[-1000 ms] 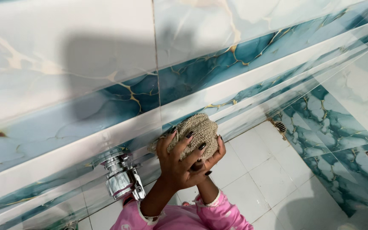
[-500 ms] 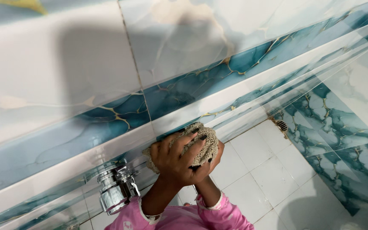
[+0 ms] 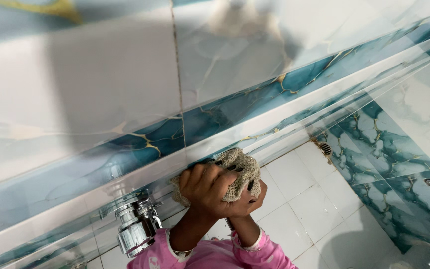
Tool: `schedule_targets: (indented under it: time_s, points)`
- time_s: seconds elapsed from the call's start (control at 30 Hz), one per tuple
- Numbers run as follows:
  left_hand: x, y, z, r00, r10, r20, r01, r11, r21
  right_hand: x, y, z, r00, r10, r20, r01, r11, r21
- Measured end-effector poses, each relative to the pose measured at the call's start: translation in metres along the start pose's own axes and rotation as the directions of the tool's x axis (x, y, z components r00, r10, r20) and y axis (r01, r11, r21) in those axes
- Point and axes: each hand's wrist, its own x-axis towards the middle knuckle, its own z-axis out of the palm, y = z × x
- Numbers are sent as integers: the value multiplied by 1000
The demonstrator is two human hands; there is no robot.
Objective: The person wipes the metal bathroom faucets and the surrounding patterned wall tiles with a textured cloth.
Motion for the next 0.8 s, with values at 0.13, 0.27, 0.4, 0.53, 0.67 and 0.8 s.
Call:
schedule_targets:
  time_s: [0.13, 0.27, 0.4, 0.53, 0.67, 0.8]
  points:
    - [-6, -8, -1, 1000, 22, -18, -23, 996, -84, -23, 15, -10, 991, 64, -120, -54, 995, 80]
    - [-18, -18, 2, 988, 85, -127, -106, 980, -169, -36, 24, -13, 993, 31, -112, 9, 941, 338]
    - [-29, -25, 0, 979, 137, -148, -166, 965, -205, -32, 16, -17, 998, -69, -3, 67, 968, 243]
    - [-29, -23, 1, 980, 158, -119, -174, 976, -134, -24, 8, -10, 998, -42, -43, 50, 978, 204]
    - [-33, -23, 0, 992, 122, -15, -123, 991, -60, -12, 3, -12, 999, 37, 2, -36, 976, 213]
    - [-36, -21, -1, 995, 99, -9, -99, 993, -63, -2, -1, -15, 999, -28, 29, 23, 989, 147]
